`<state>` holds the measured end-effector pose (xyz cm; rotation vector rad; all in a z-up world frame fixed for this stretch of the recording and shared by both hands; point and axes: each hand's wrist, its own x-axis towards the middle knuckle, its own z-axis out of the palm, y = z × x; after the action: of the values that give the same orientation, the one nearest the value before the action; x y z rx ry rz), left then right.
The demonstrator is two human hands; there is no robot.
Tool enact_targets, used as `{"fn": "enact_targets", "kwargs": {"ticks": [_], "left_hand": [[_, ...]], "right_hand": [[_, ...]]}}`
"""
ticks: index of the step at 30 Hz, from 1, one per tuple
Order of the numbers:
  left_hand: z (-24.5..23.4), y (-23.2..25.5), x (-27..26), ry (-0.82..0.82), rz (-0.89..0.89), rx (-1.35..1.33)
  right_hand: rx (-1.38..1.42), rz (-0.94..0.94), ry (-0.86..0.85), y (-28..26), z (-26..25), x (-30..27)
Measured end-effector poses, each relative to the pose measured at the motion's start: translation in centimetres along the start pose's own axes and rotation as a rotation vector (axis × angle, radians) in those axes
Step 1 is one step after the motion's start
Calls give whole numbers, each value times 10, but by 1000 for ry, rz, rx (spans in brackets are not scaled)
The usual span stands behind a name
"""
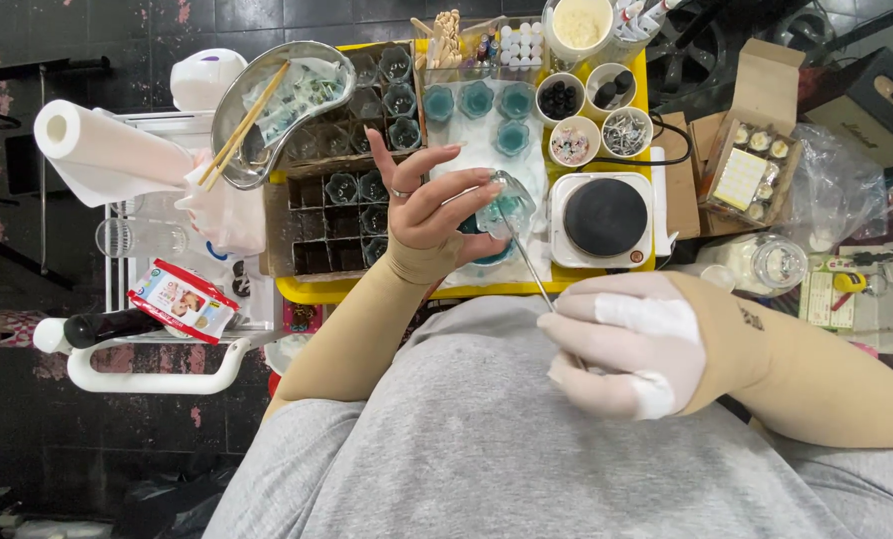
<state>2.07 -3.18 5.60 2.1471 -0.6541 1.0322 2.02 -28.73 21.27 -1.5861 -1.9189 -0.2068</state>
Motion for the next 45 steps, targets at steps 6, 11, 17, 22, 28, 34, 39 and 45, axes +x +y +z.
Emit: {"fn": "enact_targets", "kwargs": {"ticks": [6,11,17,22,28,34,39,45], "left_hand": [[5,-1,-2,76,43,12],[6,1,-5,52,30,18],[4,5,-1,41,42,22],[3,4,-3,35,35,31],[3,6,-3,26,36,8],[7,4,-5,52,37,10],[8,3,-8,25,27,30],[11,3,-7,38,24,28]], "right_hand": [[32,20,-22,-8,0,3],[14,38,63,-2,1,-16],[84,86,96,-4,4,-15],[11,115,104,-10,0,-16],[85,125,82,-3,8,-24],[94,122,107,-7,4,-24],[85,165,90,2,3,-18],[71,135,82,-6,6,-20]]}}
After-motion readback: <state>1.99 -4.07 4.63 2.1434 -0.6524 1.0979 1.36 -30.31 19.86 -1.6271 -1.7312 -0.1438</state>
